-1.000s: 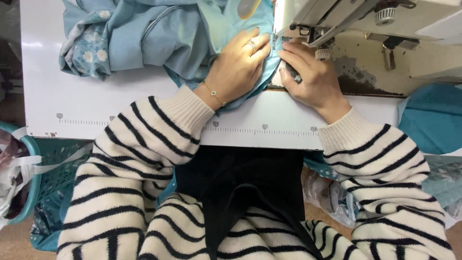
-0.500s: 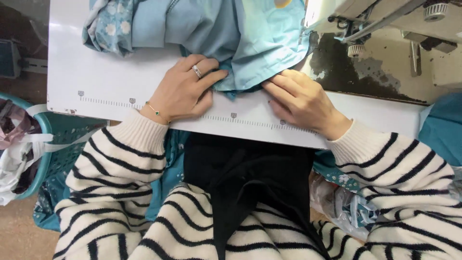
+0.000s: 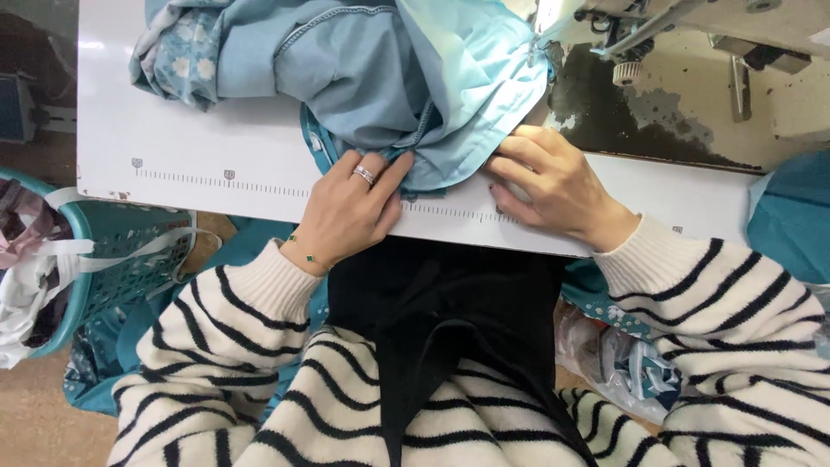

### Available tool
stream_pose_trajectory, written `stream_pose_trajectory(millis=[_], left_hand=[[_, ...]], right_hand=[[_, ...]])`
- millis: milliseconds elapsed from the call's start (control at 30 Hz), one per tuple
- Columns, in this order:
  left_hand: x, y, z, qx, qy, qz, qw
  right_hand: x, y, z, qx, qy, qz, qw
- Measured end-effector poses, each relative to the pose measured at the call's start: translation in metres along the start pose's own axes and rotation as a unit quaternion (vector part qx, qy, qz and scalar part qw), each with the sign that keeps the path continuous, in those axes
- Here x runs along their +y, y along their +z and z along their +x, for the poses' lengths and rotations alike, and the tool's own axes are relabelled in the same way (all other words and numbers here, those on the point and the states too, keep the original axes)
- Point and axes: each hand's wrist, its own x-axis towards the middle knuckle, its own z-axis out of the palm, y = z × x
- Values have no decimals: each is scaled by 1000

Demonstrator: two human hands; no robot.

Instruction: Sewing the edges of light blue fabric pieces together using an industrial sewing machine to construct a pillowcase.

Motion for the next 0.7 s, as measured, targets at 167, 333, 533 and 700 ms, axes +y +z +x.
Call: stream_pose_trajectory(millis=[167,333,533,700], left_hand=[[7,-25,25,-42,21,4,999],[13,-31,51,-134,55,1,989],[41,44,124,51,118,-30,991],[18,73,138,7,69,-4,998]], right_hand=[[0,-5,1,1,-1,5,1000],[1,-3,-6,1,13,17,1000],[-1,4,-12,31,13,8,999],[-5,-10,0,29,-9,17,999]])
